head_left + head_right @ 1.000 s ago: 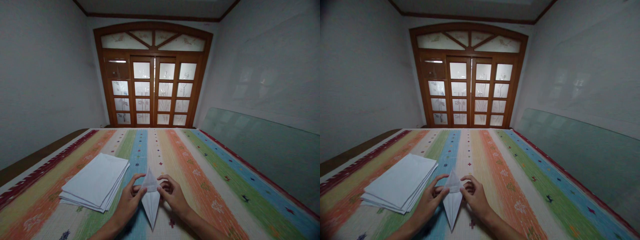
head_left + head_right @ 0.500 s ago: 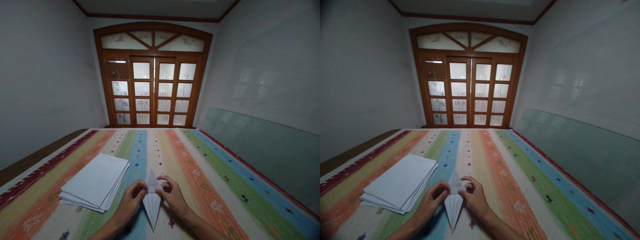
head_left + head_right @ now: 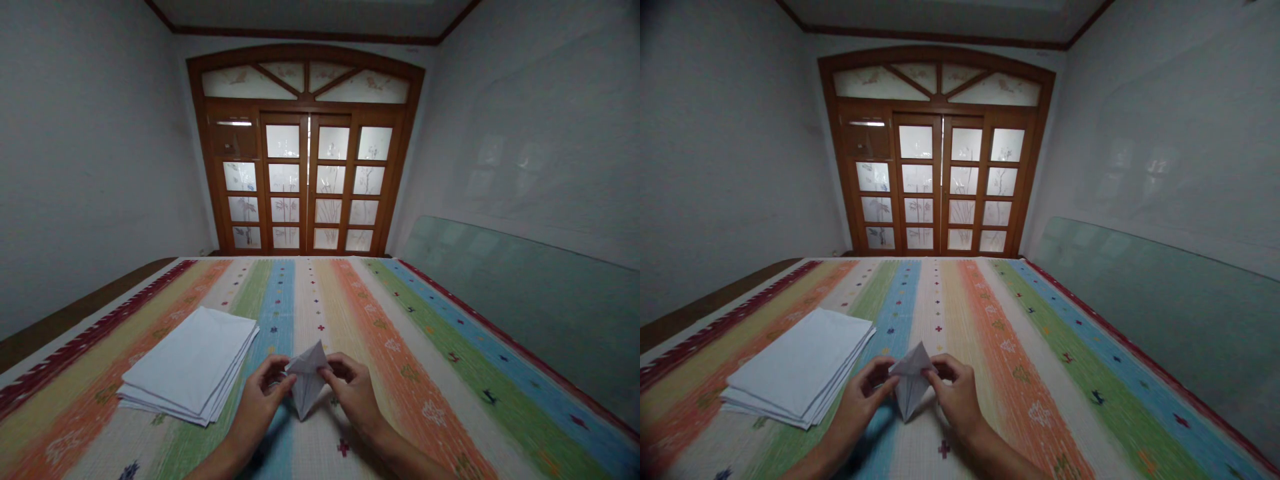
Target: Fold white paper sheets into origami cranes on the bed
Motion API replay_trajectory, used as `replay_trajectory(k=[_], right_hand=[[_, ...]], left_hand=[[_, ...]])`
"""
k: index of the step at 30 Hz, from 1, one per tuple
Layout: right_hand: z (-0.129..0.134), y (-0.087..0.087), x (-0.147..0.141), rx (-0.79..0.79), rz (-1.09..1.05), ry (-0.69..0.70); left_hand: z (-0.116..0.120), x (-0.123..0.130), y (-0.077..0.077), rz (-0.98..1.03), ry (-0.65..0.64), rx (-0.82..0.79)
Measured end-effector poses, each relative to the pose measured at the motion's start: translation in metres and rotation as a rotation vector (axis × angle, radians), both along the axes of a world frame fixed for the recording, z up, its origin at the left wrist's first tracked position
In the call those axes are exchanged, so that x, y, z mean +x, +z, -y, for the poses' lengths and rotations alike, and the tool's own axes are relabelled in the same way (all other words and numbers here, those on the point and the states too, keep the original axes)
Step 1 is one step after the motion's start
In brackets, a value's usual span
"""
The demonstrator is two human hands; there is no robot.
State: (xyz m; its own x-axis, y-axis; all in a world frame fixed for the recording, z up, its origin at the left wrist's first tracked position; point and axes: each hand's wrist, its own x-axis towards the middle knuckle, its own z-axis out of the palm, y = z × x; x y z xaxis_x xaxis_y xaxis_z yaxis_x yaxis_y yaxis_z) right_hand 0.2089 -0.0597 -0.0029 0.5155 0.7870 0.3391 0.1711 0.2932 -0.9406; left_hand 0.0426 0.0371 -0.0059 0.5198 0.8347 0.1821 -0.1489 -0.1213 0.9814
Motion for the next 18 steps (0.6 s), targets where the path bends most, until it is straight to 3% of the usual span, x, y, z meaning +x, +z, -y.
replay_trajectory(k=[12,18], right_hand=[[0.012,0.003,-0.008,0.224,0.332,-0.139],[0.015,0.007,-0.008,0.345,0.395,-0.098]], left_hand=[[0.006,-0.004,0.006,0.028,0.033,0.075],[0.011,-0.006,0.012,0.028,0.006,0.176]])
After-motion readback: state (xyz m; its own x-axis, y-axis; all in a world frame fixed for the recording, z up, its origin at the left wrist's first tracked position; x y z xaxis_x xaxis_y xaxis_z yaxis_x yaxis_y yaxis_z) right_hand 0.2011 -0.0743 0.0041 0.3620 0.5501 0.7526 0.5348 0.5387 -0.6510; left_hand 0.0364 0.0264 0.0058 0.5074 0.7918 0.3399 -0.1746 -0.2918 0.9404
